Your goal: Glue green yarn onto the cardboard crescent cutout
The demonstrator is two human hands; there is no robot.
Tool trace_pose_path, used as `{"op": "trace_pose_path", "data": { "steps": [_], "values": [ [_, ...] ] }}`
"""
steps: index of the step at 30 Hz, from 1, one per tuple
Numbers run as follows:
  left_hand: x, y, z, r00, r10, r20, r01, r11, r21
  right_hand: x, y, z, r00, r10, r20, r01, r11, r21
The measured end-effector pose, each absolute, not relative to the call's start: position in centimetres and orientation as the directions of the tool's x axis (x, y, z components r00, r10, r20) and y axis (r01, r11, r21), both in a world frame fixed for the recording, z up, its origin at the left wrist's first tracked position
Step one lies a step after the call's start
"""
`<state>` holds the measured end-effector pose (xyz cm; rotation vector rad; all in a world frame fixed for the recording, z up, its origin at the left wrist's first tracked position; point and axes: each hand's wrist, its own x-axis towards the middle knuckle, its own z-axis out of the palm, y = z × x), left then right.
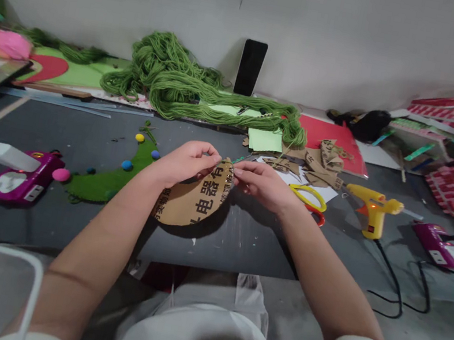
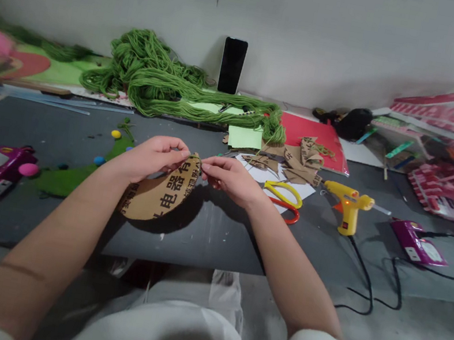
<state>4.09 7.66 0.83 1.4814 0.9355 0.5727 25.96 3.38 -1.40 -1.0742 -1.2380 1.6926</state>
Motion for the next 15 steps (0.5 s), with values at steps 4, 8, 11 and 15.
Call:
{"op": "trace_pose_path", "data": {
  "steps": [4, 8, 11, 15],
  "values": [
    [4.1, 7.5, 1.0, 0.559, 0.809, -0.182, 0.213, 0.072, 0.974, 25.9, 3.4, -1.3, -0.390, 0.901, -0.192, -0.132, -0.261, -0.956],
    [4.0, 7.2, 1.4, 0.609, 0.776, -0.168, 0.228, 0.031, 0.973, 25.8, 3.6, -1.4, -0.418, 0.884, -0.210, -0.121, -0.283, -0.951],
    [3.9, 7.0, 1.7, 0.653, 0.738, -0.172, 0.267, -0.012, 0.963, 26.1, 3.8, -1.6, -0.453, 0.864, -0.220, -0.089, -0.289, -0.953],
    [3.8, 6.9, 2.1, 0.695, 0.699, -0.172, 0.264, -0.026, 0.964, 26.8, 4.1, -1.8, -0.507, 0.833, -0.221, -0.038, -0.278, -0.960]
  ]
}}
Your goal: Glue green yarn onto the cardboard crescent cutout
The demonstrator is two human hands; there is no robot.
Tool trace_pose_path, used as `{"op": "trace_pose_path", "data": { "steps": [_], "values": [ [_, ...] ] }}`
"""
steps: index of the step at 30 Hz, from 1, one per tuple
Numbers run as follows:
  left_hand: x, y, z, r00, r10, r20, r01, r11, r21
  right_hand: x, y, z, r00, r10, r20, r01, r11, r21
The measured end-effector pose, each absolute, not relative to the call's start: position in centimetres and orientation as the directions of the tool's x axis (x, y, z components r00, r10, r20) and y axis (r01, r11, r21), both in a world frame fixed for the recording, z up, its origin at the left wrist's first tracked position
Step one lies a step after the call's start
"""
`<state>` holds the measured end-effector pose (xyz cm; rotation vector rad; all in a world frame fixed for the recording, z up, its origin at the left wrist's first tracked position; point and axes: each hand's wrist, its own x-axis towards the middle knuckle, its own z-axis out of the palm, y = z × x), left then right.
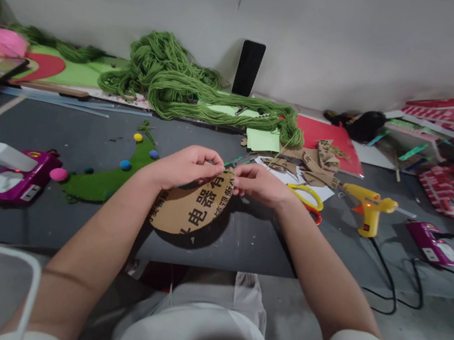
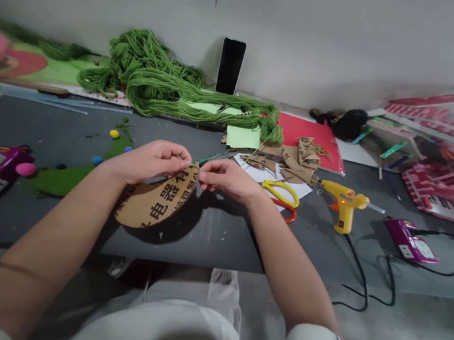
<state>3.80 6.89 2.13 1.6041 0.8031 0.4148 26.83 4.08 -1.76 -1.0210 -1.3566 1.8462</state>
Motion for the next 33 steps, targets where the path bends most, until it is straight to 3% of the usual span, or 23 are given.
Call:
{"op": "trace_pose_path", "data": {
  "steps": [7, 18, 23, 33],
  "values": [
    [3.7, 6.8, 2.4, 0.702, 0.688, -0.183, 0.255, -0.002, 0.967, 27.4, 4.2, -1.6, -0.545, 0.807, -0.227, -0.002, -0.272, -0.962],
    [4.0, 6.8, 1.7, 0.779, 0.566, -0.270, 0.303, 0.037, 0.952, 26.9, 4.5, -1.0, -0.529, 0.836, -0.146, 0.323, 0.039, -0.946],
    [4.5, 6.9, 1.1, 0.754, 0.561, -0.343, 0.342, 0.111, 0.933, 27.2, 5.2, 0.0, -0.560, 0.792, -0.243, 0.429, 0.026, -0.903],
    [4.4, 7.3, -0.5, 0.698, 0.587, -0.410, 0.514, -0.011, 0.858, 25.9, 6.9, 2.8, -0.583, 0.685, -0.436, 0.704, 0.158, -0.692]
  ]
}}
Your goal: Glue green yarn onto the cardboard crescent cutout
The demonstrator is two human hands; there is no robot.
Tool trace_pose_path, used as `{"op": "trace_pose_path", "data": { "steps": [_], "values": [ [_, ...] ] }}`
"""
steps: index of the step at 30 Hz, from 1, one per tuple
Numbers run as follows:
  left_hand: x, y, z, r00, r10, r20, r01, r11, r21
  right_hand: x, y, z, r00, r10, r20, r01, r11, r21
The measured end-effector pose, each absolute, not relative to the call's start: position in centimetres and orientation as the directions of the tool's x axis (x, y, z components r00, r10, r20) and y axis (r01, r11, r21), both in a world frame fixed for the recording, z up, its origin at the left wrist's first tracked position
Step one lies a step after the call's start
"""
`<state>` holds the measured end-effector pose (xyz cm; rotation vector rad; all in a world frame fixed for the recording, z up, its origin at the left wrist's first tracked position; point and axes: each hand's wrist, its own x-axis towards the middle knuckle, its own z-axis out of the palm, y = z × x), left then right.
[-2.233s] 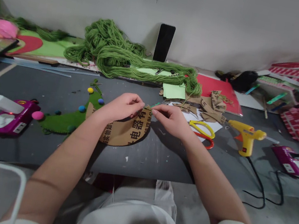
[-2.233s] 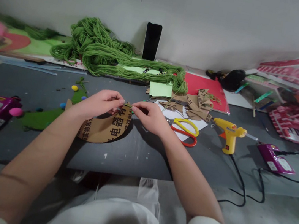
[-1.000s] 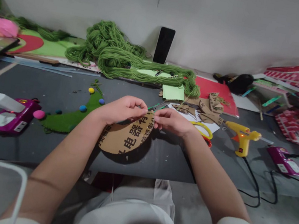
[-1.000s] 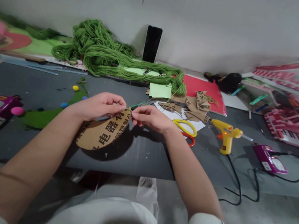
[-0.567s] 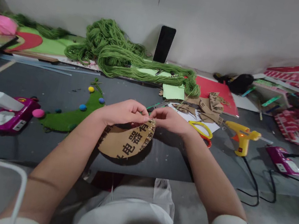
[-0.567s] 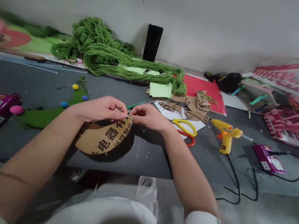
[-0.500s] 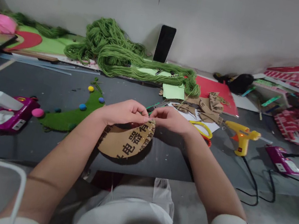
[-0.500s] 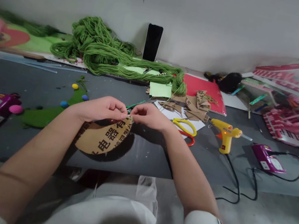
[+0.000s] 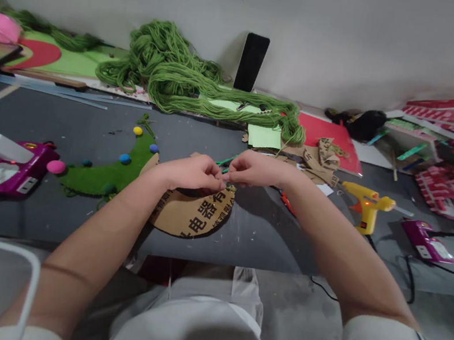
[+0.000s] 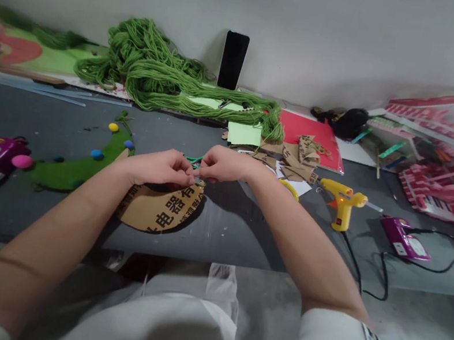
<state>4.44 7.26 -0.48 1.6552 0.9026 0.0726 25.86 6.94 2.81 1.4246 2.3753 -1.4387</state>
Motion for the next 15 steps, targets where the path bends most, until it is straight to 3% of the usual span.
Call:
{"op": "trace_pose_path", "data": {
  "steps": [6, 10, 15],
  "values": [
    [4.6, 7.2, -0.1, 0.716, 0.567, -0.408, 0.473, 0.037, 0.880, 26.7, 6.9, 3.9, -0.661, 0.563, -0.495, 0.710, 0.258, -0.655],
    [4.8, 7.1, 0.0, 0.721, 0.559, -0.409, 0.457, 0.060, 0.887, 28.2, 6.6, 3.8, -0.715, 0.490, -0.498, 0.636, 0.159, -0.755],
    [4.8, 7.0, 0.0, 0.738, 0.536, -0.410, 0.440, 0.079, 0.895, 29.1, 5.8, 2.7, -0.734, 0.515, -0.443, 0.555, 0.080, -0.828]
  ]
}}
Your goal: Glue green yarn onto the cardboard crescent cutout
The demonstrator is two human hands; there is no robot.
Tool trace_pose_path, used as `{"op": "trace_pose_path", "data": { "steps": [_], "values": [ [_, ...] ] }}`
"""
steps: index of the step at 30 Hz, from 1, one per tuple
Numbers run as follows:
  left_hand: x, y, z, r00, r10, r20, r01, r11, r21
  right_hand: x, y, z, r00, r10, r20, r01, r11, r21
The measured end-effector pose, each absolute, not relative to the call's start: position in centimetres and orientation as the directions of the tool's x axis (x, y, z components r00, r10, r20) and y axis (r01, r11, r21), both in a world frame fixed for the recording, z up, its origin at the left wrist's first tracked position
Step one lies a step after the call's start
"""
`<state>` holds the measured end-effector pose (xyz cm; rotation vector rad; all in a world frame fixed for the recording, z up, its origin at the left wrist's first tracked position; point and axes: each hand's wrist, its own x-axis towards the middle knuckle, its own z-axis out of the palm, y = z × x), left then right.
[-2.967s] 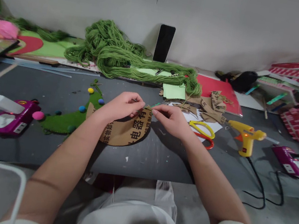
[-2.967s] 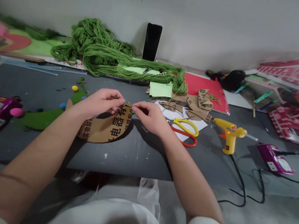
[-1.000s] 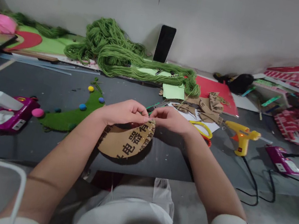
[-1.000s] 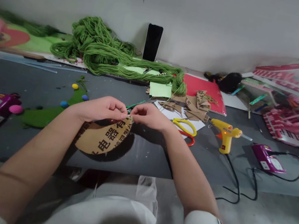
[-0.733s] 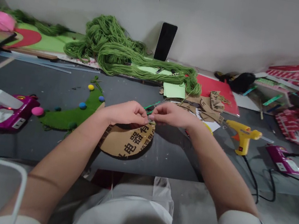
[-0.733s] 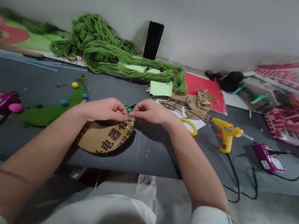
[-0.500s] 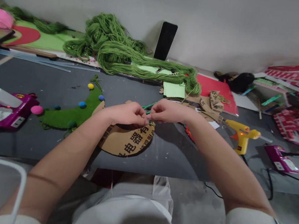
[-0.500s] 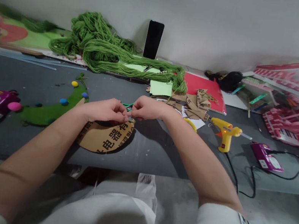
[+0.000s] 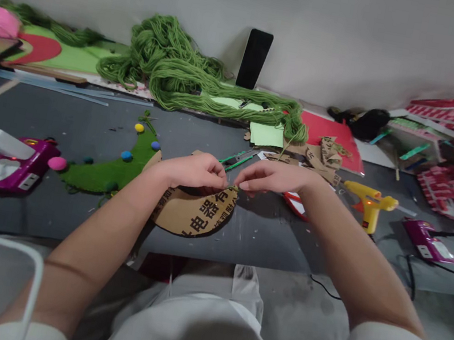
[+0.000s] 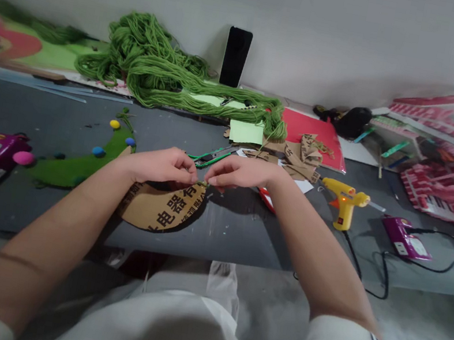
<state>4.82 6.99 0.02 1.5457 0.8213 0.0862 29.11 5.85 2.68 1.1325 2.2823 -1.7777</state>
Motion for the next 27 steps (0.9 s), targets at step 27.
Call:
{"op": "trace_pose_path", "data": {
  "steps": [27],
  "values": [
    [4.5, 7.2, 0.2, 0.763, 0.504, -0.405, 0.411, 0.106, 0.905, 28.7, 0.7, 1.4, -0.623, 0.700, -0.349, 0.545, 0.069, -0.836]
  ]
}}
